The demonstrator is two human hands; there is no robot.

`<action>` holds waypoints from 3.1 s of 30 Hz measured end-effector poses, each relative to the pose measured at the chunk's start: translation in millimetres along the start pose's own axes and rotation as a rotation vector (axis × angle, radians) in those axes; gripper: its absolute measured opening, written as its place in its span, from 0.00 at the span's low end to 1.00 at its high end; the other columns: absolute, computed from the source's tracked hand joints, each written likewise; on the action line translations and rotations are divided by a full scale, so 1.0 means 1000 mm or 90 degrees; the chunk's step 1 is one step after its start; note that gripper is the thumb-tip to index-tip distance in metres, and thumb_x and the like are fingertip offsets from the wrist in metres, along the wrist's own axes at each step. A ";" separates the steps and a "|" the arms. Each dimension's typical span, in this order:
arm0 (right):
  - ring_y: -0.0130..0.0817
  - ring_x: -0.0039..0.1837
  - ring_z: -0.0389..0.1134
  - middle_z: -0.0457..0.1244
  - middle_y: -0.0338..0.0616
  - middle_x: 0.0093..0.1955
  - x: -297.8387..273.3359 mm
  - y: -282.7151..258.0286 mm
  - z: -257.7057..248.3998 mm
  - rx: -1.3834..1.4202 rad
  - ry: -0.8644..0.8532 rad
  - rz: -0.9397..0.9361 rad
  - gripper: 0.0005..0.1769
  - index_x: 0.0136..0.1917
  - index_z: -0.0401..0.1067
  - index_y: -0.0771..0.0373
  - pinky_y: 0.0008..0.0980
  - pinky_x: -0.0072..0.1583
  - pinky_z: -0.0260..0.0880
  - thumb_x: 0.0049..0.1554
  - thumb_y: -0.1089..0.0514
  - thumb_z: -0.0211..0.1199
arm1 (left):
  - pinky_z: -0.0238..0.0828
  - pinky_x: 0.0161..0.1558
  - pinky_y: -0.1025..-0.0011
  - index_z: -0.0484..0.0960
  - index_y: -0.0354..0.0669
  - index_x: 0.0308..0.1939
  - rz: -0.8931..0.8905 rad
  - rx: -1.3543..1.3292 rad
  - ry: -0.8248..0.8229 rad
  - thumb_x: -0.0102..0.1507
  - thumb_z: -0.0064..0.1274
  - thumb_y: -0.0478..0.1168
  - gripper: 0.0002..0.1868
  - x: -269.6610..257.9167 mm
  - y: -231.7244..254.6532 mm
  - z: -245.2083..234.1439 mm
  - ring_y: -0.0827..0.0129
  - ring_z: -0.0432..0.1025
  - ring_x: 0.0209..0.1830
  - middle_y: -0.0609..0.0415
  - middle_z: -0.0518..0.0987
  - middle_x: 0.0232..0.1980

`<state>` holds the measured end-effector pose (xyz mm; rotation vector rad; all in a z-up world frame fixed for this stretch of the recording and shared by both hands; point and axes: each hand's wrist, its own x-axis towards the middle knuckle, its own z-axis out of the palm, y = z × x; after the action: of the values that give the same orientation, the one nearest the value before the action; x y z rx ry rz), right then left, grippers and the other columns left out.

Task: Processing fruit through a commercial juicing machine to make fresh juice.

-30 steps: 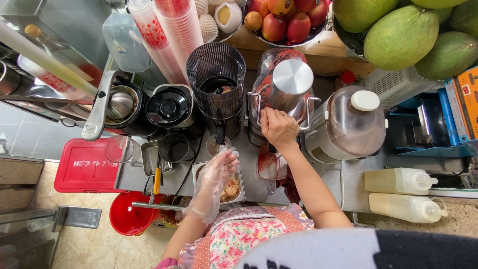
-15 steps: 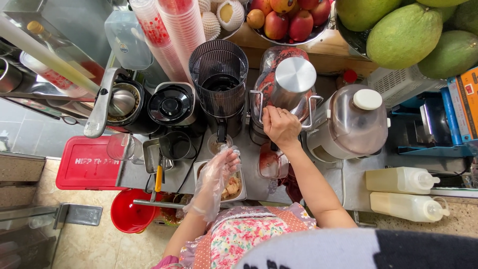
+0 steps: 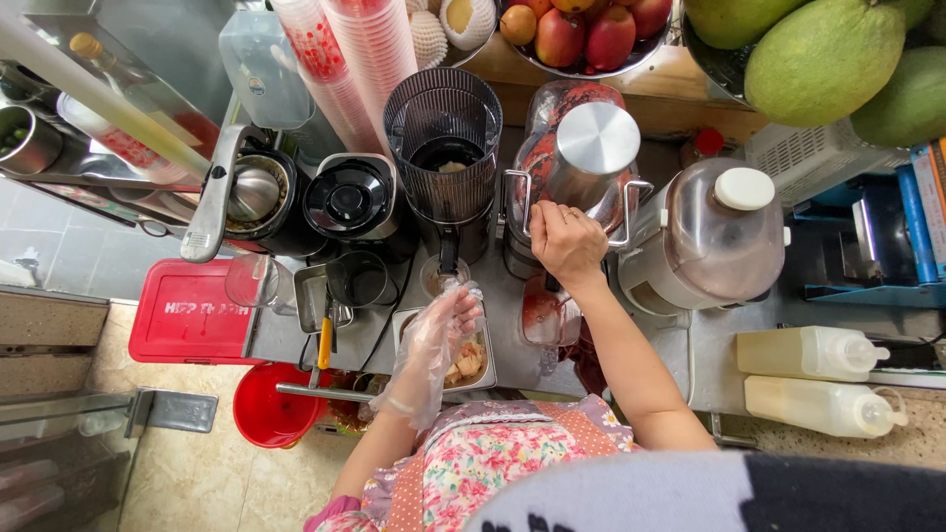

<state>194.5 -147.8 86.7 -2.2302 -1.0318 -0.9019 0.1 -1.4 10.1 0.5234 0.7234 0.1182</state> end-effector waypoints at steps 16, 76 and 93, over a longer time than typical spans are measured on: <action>0.39 0.37 0.70 0.66 0.40 0.34 -0.002 0.002 0.003 -0.007 0.003 0.005 0.07 0.41 0.73 0.60 0.36 0.40 0.68 0.61 0.57 0.63 | 0.73 0.39 0.71 0.79 0.33 0.53 -0.012 -0.008 -0.025 0.66 0.56 0.42 0.17 0.021 -0.013 -0.019 0.64 0.77 0.37 0.49 0.82 0.41; 0.39 0.37 0.69 0.65 0.40 0.34 -0.001 0.000 0.000 0.009 0.008 0.000 0.07 0.41 0.74 0.60 0.36 0.39 0.67 0.61 0.57 0.63 | 0.74 0.39 0.73 0.79 0.33 0.53 -0.045 -0.005 0.000 0.66 0.55 0.42 0.17 0.024 -0.019 -0.024 0.65 0.78 0.38 0.50 0.83 0.43; 0.39 0.37 0.70 0.66 0.40 0.33 0.001 0.002 0.002 -0.018 0.004 -0.004 0.07 0.40 0.74 0.60 0.36 0.39 0.68 0.61 0.58 0.64 | 0.76 0.38 0.73 0.79 0.32 0.51 -0.024 -0.014 0.006 0.65 0.58 0.40 0.16 0.011 -0.006 -0.007 0.66 0.77 0.35 0.49 0.82 0.41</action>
<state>197.1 -146.6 85.6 -2.2473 -1.0297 -0.9304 3.4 -0.5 -4.5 0.4883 0.7404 0.0944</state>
